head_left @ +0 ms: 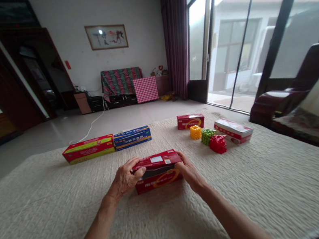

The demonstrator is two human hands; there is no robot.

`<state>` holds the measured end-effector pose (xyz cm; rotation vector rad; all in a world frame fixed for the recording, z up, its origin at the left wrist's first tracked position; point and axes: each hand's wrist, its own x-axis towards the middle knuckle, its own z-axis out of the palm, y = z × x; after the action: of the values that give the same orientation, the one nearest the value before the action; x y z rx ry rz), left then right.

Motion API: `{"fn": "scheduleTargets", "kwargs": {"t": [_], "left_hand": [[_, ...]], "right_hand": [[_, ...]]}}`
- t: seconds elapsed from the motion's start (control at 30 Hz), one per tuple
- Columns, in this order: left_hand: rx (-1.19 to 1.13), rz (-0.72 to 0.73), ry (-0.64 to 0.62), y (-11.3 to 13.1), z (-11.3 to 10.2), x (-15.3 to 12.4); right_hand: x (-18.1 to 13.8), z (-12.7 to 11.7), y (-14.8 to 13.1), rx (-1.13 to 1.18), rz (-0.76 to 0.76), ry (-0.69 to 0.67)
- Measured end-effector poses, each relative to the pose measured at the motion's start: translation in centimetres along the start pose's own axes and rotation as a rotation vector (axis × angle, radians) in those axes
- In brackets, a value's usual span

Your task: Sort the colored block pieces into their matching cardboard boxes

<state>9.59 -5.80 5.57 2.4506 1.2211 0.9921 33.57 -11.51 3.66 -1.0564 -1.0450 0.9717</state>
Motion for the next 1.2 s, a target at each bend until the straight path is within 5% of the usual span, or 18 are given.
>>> {"fn": "scheduleTargets", "kwargs": {"t": [0.7, 1.2], "left_hand": [[-0.206, -0.236, 0.108, -0.5, -1.2, 0.0], [-0.364, -0.483, 0.438, -3.9, 2.3, 0.5]], "right_hand": [[0.3, 0.0, 0.7, -0.02, 0.02, -0.056], [0.4, 0.1, 0.9, -0.203, -0.012, -0.067]]}}
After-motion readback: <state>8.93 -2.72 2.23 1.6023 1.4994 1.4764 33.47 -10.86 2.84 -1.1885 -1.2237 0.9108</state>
